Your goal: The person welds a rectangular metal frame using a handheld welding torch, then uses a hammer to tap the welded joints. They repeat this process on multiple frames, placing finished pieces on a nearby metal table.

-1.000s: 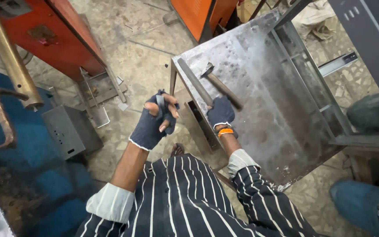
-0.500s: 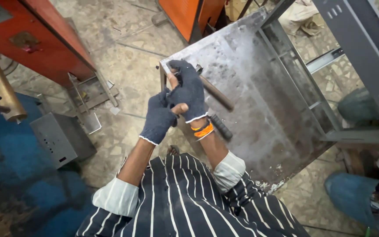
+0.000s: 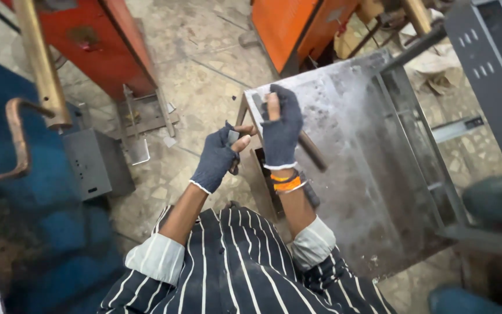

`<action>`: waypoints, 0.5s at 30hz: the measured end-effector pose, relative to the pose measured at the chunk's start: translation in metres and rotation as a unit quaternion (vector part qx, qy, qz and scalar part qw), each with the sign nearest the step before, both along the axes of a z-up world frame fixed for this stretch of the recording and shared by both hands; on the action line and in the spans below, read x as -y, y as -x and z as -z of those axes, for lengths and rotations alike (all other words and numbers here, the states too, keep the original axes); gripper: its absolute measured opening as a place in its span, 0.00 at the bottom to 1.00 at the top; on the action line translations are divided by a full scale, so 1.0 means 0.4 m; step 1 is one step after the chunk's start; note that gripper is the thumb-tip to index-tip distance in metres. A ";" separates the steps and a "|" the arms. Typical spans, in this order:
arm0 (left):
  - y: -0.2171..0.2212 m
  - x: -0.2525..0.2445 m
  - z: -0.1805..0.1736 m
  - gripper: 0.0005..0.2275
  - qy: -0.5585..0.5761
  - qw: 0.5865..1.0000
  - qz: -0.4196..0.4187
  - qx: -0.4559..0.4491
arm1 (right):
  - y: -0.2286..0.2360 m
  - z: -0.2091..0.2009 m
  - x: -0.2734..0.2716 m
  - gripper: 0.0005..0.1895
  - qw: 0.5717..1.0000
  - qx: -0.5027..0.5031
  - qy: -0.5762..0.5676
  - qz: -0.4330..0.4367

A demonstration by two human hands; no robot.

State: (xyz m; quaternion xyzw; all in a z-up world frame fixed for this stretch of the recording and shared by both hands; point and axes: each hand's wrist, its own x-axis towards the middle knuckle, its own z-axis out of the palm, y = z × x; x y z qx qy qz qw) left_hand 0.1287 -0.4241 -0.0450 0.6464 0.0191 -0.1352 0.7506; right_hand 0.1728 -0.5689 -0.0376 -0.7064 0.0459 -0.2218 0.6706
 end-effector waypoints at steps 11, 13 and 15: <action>0.002 -0.078 0.137 0.43 0.377 0.913 0.112 -0.110 | -0.133 0.186 0.151 0.27 0.891 0.003 0.451 0.059; 0.022 -0.098 0.151 0.45 0.433 0.889 0.085 -0.122 | -0.092 0.204 0.168 0.21 0.892 0.025 0.441 0.092; 0.003 -0.101 0.177 0.46 0.419 0.903 0.080 -0.054 | -0.063 0.154 0.144 0.22 0.942 -0.042 0.333 -0.004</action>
